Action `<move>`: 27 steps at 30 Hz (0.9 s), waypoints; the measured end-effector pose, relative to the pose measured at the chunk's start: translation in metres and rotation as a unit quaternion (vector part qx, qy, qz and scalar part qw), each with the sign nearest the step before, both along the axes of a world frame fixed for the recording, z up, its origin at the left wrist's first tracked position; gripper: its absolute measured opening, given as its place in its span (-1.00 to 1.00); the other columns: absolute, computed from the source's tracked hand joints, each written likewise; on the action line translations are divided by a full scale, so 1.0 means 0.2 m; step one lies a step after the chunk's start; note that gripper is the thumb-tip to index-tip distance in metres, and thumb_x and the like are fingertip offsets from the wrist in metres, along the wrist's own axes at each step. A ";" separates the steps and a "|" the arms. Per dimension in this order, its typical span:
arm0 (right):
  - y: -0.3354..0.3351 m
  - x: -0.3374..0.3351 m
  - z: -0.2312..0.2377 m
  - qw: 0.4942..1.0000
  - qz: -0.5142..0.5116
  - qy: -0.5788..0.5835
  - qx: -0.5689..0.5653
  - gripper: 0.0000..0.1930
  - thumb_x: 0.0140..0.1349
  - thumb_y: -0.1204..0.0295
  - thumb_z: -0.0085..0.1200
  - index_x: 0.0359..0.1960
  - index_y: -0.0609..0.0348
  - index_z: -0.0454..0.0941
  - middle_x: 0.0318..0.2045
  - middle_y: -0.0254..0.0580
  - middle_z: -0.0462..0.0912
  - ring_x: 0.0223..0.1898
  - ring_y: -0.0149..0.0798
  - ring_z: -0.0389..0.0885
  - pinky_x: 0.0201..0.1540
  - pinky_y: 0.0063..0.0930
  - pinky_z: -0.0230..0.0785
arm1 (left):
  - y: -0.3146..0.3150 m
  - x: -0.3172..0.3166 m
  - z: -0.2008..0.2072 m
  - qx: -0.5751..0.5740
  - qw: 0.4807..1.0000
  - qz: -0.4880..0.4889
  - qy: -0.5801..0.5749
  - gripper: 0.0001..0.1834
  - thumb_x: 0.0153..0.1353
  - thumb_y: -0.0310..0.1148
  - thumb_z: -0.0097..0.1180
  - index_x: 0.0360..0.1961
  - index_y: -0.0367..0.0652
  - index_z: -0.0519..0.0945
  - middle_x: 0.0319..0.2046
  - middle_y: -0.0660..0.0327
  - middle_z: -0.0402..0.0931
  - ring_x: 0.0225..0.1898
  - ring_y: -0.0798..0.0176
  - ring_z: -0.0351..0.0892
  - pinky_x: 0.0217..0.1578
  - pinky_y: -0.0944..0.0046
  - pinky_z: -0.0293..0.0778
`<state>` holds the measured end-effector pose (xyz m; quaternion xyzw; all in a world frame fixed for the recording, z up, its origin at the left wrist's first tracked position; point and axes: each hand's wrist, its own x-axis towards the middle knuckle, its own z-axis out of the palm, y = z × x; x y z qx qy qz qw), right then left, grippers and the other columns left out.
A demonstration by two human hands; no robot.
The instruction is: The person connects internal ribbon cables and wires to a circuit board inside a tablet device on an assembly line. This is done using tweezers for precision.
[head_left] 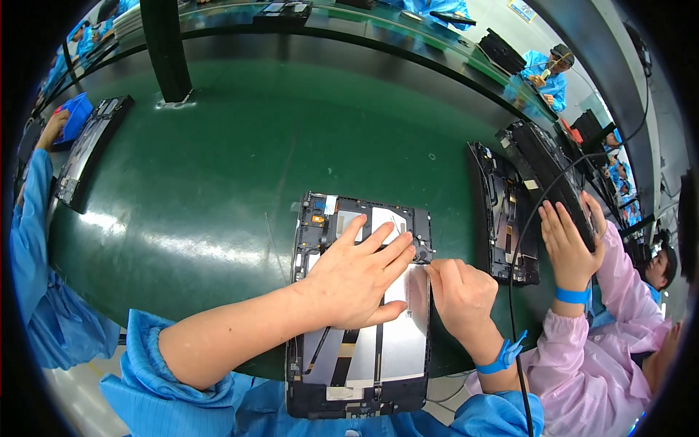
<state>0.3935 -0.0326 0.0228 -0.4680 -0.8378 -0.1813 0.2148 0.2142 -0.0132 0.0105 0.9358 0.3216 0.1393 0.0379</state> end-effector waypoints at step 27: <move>0.10 -0.10 0.19 0.976 0.023 -0.195 -0.097 -0.91 -0.25 0.46 -0.03 -0.70 0.05 0.29 -0.81 -0.37 0.31 -0.83 -0.40 0.35 -0.82 -0.58 0.12 | 0.02 0.00 0.05 -0.045 0.999 0.001 -0.007 -0.38 -0.03 0.00 -0.16 -0.05 -0.27 0.28 0.03 0.08 0.17 0.08 0.06 0.10 0.05 -0.05 -0.04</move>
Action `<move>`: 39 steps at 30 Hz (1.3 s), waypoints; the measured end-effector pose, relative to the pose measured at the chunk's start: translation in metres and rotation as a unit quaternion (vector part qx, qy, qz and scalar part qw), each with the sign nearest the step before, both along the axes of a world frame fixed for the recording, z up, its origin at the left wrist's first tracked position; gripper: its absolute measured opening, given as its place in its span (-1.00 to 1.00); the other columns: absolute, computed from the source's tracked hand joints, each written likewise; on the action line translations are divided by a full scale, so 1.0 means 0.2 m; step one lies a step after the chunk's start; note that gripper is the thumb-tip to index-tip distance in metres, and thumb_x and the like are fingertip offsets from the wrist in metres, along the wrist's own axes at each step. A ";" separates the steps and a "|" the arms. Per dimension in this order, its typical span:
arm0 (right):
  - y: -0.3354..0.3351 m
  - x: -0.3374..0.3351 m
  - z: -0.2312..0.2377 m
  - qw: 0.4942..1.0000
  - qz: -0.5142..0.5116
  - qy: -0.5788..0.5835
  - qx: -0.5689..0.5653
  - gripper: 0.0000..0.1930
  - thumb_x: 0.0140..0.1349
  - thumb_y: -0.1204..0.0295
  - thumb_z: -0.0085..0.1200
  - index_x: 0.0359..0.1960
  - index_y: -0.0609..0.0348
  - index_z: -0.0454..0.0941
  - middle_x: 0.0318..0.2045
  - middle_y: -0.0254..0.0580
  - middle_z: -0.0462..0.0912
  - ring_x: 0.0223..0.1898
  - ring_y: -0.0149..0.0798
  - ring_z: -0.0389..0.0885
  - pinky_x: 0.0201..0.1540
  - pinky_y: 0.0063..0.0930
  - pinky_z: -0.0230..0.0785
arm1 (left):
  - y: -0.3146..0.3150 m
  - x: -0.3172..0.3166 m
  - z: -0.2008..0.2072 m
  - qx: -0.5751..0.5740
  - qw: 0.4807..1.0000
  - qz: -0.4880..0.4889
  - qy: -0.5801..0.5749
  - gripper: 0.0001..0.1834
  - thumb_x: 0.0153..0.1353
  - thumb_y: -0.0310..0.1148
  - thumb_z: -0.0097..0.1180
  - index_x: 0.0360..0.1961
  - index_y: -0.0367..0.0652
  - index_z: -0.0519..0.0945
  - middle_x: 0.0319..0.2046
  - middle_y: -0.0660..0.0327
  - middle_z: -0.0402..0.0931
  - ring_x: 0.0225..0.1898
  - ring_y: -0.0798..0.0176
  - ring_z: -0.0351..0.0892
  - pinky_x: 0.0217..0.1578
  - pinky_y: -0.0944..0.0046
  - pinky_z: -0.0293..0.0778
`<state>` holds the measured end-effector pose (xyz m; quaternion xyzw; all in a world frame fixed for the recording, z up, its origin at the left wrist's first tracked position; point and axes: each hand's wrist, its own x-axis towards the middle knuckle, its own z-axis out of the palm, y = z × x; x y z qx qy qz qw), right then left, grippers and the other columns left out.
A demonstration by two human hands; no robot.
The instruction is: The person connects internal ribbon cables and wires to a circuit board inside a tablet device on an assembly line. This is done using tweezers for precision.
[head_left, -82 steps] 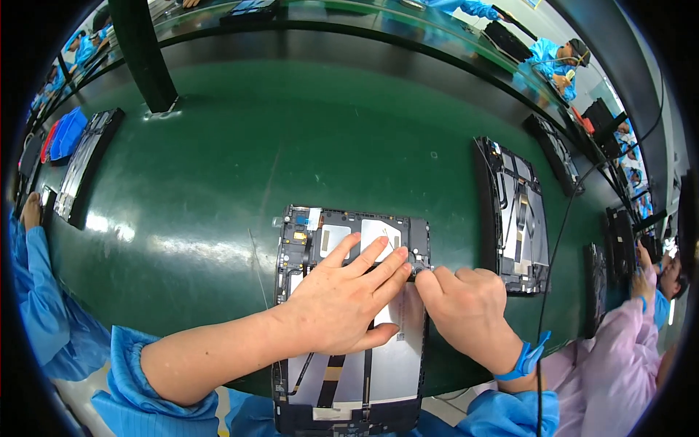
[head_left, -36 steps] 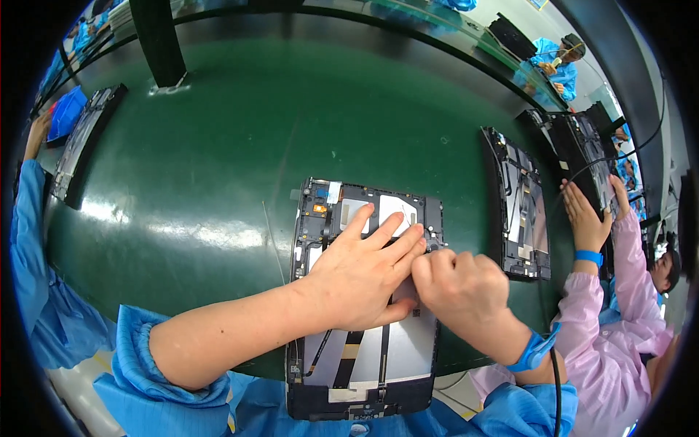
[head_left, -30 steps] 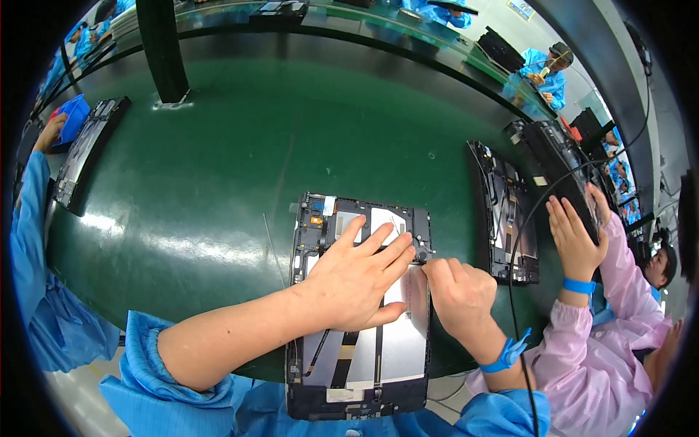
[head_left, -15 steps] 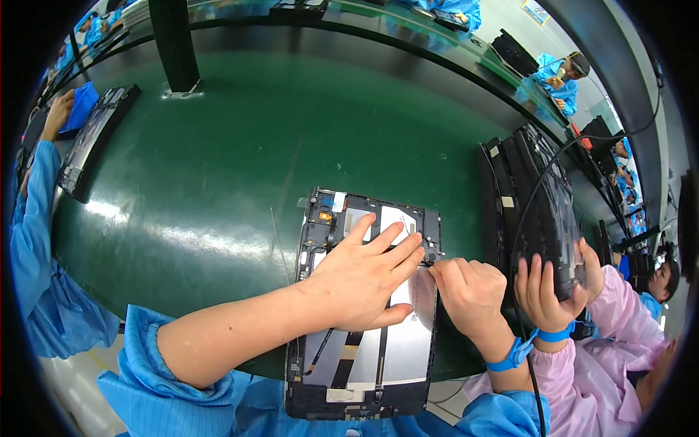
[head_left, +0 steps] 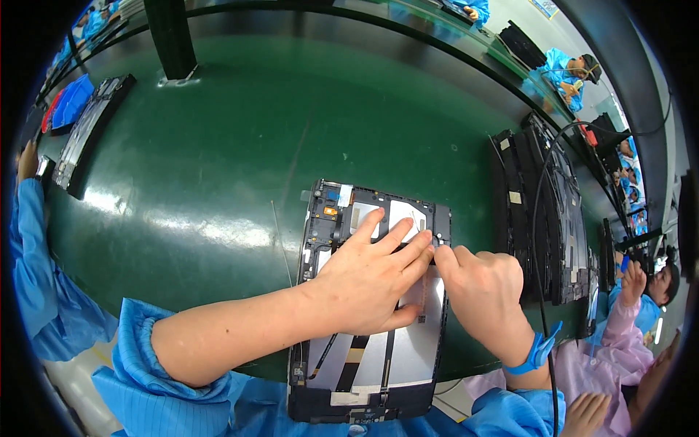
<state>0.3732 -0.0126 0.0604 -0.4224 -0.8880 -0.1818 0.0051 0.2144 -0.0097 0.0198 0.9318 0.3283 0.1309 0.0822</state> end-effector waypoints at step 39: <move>-0.01 0.00 0.04 0.975 0.110 0.169 -0.090 -0.84 -0.14 0.39 0.05 -0.51 0.08 0.35 -0.66 -0.24 0.37 -0.60 -0.21 0.42 -0.58 -0.38 0.26 | -0.19 -0.29 0.13 -0.010 0.948 0.179 -0.265 -0.49 -0.06 -0.23 0.06 -0.09 -0.27 0.28 -0.10 -0.06 0.23 -0.08 -0.04 0.26 -0.11 0.17 0.24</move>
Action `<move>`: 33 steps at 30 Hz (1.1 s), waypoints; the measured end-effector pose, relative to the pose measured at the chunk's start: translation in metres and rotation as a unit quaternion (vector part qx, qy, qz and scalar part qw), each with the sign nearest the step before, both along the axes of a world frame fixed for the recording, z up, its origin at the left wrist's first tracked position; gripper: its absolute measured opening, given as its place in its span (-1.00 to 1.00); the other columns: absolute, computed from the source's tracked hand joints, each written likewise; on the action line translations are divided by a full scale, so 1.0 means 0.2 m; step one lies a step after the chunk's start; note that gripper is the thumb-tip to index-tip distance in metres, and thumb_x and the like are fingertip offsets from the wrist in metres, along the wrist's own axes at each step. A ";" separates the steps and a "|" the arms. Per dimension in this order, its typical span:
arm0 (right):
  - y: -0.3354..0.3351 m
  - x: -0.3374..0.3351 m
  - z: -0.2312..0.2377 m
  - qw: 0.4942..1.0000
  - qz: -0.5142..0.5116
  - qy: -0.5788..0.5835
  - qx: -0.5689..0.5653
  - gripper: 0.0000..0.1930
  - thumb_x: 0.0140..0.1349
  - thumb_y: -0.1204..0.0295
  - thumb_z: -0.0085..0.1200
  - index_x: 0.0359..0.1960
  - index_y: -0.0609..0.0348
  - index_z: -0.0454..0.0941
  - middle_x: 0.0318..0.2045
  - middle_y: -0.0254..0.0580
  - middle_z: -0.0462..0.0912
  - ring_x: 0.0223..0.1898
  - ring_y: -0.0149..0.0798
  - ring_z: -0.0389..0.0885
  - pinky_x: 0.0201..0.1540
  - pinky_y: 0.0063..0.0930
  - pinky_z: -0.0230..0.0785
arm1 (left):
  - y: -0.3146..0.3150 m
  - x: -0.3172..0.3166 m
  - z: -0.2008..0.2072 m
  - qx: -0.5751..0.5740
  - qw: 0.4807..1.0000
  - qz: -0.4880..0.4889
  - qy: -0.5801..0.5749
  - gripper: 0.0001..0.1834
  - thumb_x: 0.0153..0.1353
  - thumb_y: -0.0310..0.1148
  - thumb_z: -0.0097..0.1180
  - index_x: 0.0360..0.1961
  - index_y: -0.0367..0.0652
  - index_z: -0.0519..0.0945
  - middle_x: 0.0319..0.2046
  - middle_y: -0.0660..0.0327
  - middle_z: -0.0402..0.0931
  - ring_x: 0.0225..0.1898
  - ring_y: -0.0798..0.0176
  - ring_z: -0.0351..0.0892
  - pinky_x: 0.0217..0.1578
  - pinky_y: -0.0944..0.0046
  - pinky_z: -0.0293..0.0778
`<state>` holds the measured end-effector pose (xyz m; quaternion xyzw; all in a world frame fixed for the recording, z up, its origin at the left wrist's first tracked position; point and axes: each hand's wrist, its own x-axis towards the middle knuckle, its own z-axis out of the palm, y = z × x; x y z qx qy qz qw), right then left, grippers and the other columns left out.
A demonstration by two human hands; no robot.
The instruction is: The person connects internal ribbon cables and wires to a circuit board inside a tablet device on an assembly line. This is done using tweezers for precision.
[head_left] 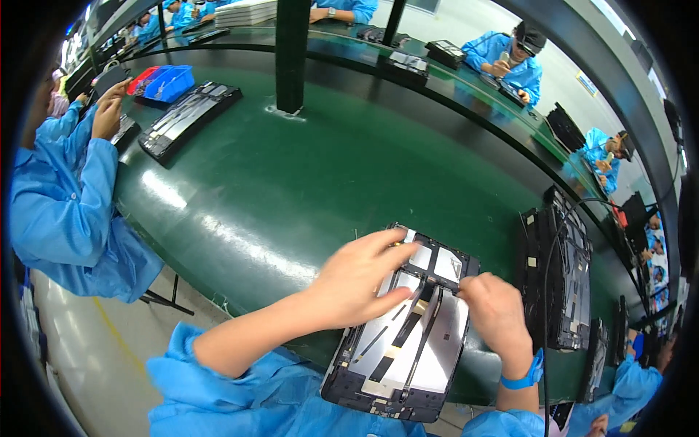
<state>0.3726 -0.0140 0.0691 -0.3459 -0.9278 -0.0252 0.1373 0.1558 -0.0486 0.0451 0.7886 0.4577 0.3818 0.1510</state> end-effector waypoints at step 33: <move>0.06 -0.45 -0.05 0.874 0.351 -0.111 -0.318 -0.90 -0.07 0.41 -0.05 -0.54 0.15 0.35 -0.56 -0.26 0.43 -0.48 -0.17 0.47 -0.51 -0.35 0.29 | -0.59 0.01 -0.11 -0.062 0.974 0.110 0.189 -0.58 -0.14 -0.12 0.08 -0.25 -0.13 0.44 -0.46 0.26 0.41 -0.47 0.30 0.39 -0.43 0.34 0.27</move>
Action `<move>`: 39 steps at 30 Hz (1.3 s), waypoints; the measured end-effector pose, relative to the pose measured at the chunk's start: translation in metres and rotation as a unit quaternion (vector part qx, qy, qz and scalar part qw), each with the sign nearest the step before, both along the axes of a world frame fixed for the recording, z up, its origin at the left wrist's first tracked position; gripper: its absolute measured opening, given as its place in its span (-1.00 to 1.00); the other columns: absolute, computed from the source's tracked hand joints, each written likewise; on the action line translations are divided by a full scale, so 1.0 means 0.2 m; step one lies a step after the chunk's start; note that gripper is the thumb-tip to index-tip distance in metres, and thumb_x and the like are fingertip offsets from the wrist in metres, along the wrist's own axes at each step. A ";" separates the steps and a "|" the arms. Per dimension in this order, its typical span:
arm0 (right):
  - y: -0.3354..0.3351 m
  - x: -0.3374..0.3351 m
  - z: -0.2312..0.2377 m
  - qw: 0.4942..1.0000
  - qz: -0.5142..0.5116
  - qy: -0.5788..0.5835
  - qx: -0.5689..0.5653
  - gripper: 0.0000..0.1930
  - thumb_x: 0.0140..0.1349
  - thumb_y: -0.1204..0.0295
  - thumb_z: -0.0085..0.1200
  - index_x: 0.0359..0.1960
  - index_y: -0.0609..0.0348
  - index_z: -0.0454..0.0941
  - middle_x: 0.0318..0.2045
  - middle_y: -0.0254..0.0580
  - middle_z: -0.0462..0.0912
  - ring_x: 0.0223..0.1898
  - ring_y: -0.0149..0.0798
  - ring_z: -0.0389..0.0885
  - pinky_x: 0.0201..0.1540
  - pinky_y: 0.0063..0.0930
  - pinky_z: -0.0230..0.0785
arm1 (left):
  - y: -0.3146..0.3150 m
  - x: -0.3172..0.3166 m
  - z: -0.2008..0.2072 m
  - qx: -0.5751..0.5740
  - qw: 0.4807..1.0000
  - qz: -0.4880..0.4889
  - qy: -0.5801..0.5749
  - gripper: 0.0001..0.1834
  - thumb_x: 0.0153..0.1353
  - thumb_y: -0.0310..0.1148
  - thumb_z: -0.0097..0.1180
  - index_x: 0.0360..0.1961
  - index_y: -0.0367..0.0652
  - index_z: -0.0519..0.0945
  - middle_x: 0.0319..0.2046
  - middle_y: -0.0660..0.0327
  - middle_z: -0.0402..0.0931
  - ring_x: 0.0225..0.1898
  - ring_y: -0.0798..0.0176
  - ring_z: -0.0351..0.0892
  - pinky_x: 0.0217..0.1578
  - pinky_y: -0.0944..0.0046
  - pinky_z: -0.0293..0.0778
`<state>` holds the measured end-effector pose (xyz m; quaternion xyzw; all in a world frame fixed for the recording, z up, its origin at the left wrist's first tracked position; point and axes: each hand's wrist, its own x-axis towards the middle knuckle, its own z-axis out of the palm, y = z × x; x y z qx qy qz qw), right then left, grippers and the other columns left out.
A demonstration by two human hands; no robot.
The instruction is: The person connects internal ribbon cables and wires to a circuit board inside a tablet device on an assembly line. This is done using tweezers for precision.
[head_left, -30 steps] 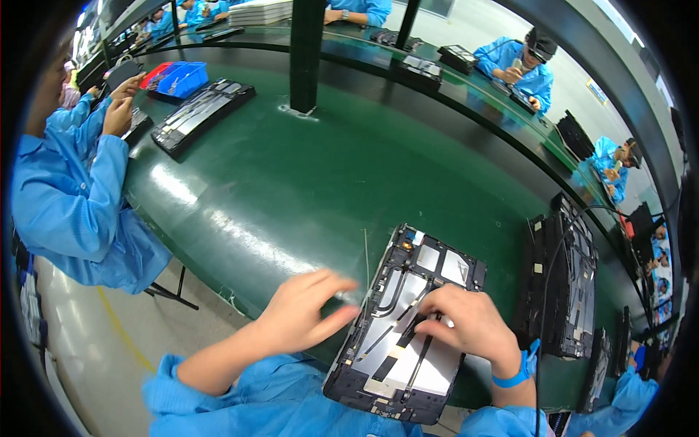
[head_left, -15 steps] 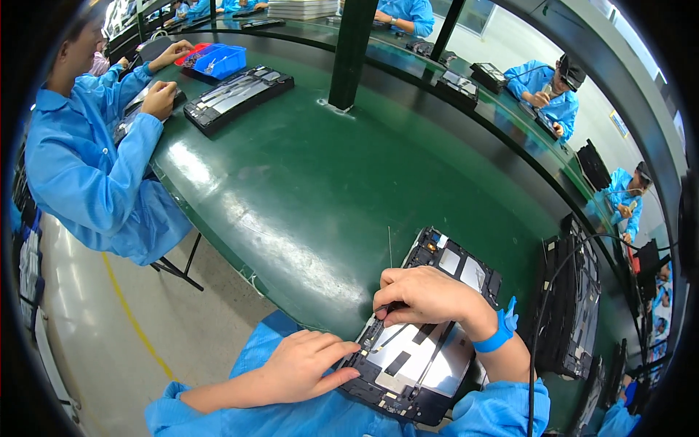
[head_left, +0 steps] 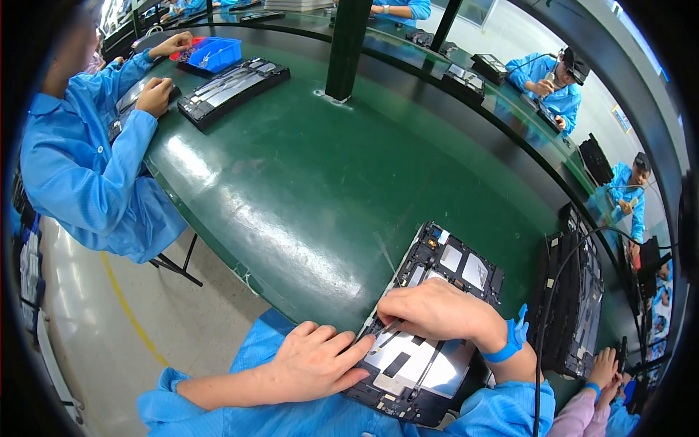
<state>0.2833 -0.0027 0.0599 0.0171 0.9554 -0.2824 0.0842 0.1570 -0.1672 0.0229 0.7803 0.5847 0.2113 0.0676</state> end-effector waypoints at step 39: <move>0.05 -0.02 -0.07 0.982 -0.181 0.026 -0.056 -0.86 -0.24 0.43 0.02 -0.70 0.26 0.41 -0.75 -0.17 0.42 -0.67 -0.24 0.44 -0.57 -0.46 0.28 | 0.10 -0.08 -0.01 -0.052 0.987 -0.003 -0.152 -0.59 -0.05 -0.18 0.04 -0.20 -0.20 0.40 -0.37 0.17 0.40 -0.36 0.15 0.39 -0.36 0.24 0.32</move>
